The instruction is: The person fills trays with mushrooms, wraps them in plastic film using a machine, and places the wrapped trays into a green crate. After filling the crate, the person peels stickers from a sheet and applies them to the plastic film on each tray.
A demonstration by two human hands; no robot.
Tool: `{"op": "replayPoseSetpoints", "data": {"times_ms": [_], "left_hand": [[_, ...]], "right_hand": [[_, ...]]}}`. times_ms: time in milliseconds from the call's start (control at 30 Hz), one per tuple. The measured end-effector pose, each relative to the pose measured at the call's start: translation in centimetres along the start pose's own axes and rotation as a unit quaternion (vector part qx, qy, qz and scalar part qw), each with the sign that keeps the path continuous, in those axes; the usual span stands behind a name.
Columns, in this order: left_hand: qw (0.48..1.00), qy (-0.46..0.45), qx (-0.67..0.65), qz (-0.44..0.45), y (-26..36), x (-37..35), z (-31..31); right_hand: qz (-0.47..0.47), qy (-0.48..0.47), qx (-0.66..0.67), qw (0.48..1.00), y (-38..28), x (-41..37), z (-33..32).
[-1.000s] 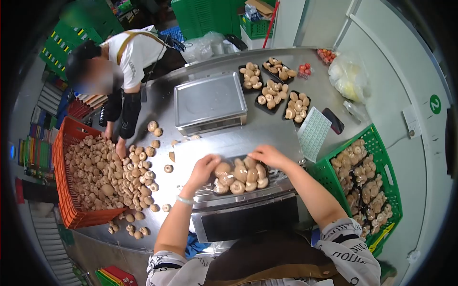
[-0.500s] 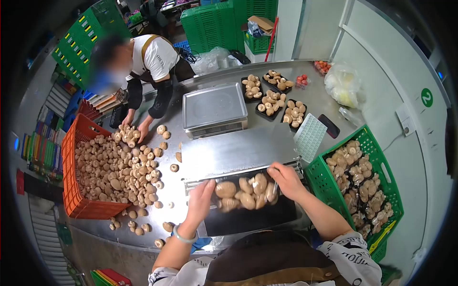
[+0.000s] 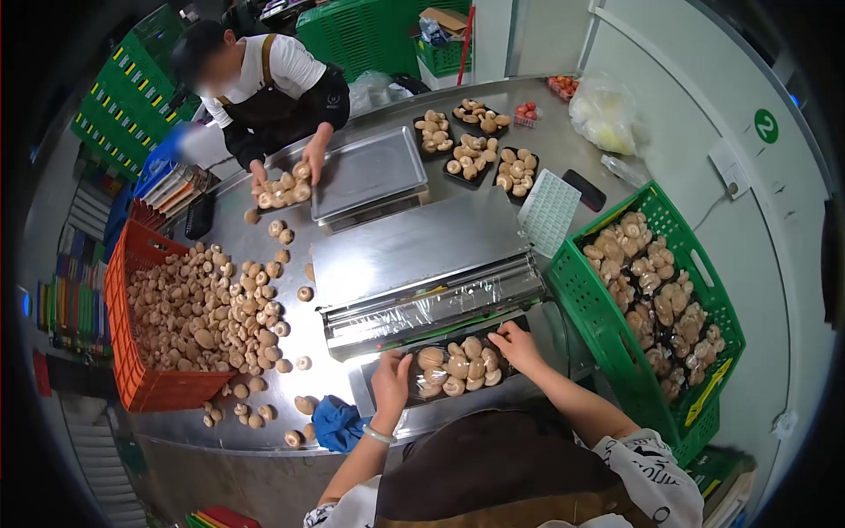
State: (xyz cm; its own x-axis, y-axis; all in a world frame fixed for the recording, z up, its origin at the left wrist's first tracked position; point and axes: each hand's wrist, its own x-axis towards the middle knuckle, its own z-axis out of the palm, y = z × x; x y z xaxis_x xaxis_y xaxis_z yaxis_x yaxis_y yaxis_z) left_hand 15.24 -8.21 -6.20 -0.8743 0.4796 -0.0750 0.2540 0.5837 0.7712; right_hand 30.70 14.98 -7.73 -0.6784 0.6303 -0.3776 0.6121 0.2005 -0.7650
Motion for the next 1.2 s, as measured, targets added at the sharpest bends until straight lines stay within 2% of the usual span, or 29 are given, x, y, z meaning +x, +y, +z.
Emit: {"op": "replayPoseSetpoints", "data": {"times_ms": [133, 167, 200, 267, 333, 400, 433, 500, 533, 567, 600, 633, 667, 700, 733, 767, 800, 833, 867, 933, 967, 1000, 1067, 1100, 1133, 1167, 1200], "left_hand": [[0.994, 0.013, -0.104, -0.017, -1.8, -1.7, 0.6], [0.991, 0.029, -0.130, -0.014, -1.7, -1.8, 0.8], [0.987, 0.047, -0.155, -0.010, -1.6, -1.7, 0.9], [0.989, 0.079, -0.120, 0.025, -1.5, -1.2, -0.7], [0.992, 0.060, -0.094, 0.063, -1.1, -1.2, -1.8], [0.998, -0.007, -0.031, 0.052, -1.2, -1.3, -1.2], [0.998, -0.039, -0.001, 0.047, -1.3, -1.2, -0.7], [0.970, -0.094, 0.156, 0.161, -1.9, -0.7, 1.6], [0.938, -0.106, 0.239, 0.227, -1.9, -0.3, 2.9], [0.927, -0.109, 0.234, 0.272, -0.9, 0.0, 4.0], [0.914, -0.112, 0.230, 0.315, 0.7, 0.7, 5.1], [0.899, -0.117, 0.227, 0.355, 2.1, 1.2, 5.9], [0.886, -0.173, 0.170, 0.396, 3.3, 1.6, 6.6], [0.898, -0.213, 0.161, 0.349, 3.8, 1.4, 7.1], [0.907, -0.248, 0.149, 0.306, 4.8, 1.5, 7.6], [0.919, -0.293, -0.013, 0.264, 5.8, 0.9, 7.9], [0.901, -0.336, -0.175, 0.211, 7.4, -0.6, 7.6], [0.854, -0.374, -0.330, 0.145, 8.3, -1.8, 7.5], [0.825, -0.444, -0.342, 0.077, 8.1, -2.4, 7.1], [0.828, -0.453, -0.289, 0.159, 10.5, -3.8, 4.6], [0.736, -0.530, -0.421, -0.007, 12.2, -5.1, 2.9], [0.607, -0.557, -0.549, -0.139, 10.0, -5.9, 3.3], [0.507, -0.632, -0.580, 0.089, 13.2, -6.2, 3.0], [0.554, -0.660, -0.507, -0.005, 15.9, -7.6, 0.7], [0.560, -0.696, -0.447, -0.044, 17.7, -8.1, 0.0], [0.552, -0.726, -0.407, -0.060, 18.9, -8.2, 0.0], [0.543, -0.746, -0.380, -0.070, 19.7, -8.2, 0.0]], "right_hand": [[-0.080, 0.100, 0.127, 0.984, 3.1, -0.9, 2.8], [-0.134, 0.136, 0.139, 0.972, 3.8, -0.7, 3.5], [-0.078, 0.116, 0.226, 0.964, 3.5, -1.4, 2.7], [0.035, 0.072, 0.393, 0.916, 1.1, -4.8, -1.3], [0.020, 0.083, 0.443, 0.892, -0.8, -9.2, -4.5], [0.021, 0.157, 0.407, 0.900, 1.5, -11.3, -5.4], [0.033, 0.203, 0.328, 0.922, 4.1, -11.6, -5.1], [0.007, 0.295, 0.229, 0.928, 8.9, -10.7, -1.7], [-0.005, 0.340, 0.177, 0.924, 11.4, -10.1, -0.3], [0.046, 0.334, 0.188, 0.923, 12.5, -9.7, 1.2], [0.016, 0.367, 0.134, 0.921, 13.8, -8.8, 3.2], [0.036, 0.352, 0.118, 0.928, 14.3, -8.4, 5.1], [0.037, 0.385, 0.138, 0.912, 15.8, -7.3, 8.4], [0.013, 0.299, 0.388, 0.872, 17.3, -7.1, 9.9], [0.032, 0.224, 0.608, 0.761, 17.6, -7.2, 10.8], [0.074, 0.158, 0.699, 0.694, 18.1, -8.1, 11.3], [0.106, 0.098, 0.712, 0.687, 17.0, -9.6, 10.7], [0.127, 0.035, 0.703, 0.699, 15.6, -11.7, 9.9], [0.135, -0.036, 0.683, 0.717, 13.8, -14.2, 8.7], [0.103, -0.187, 0.609, 0.763, 9.6, -18.6, 5.9], [0.065, -0.247, 0.565, 0.784, 7.6, -20.3, 4.7], [0.019, -0.285, 0.522, 0.804, 5.7, -21.0, 3.6], [-0.073, -0.306, 0.426, 0.848, 3.0, -21.1, 0.9], [-0.121, -0.291, 0.354, 0.881, 2.3, -19.8, -0.9], [-0.169, -0.256, 0.252, 0.918, 1.7, -19.0, -3.4], [-0.198, -0.196, 0.089, 0.956, 1.2, -18.1, -6.0], [-0.161, -0.130, -0.016, 0.978, -0.1, -17.8, -9.6]]}}
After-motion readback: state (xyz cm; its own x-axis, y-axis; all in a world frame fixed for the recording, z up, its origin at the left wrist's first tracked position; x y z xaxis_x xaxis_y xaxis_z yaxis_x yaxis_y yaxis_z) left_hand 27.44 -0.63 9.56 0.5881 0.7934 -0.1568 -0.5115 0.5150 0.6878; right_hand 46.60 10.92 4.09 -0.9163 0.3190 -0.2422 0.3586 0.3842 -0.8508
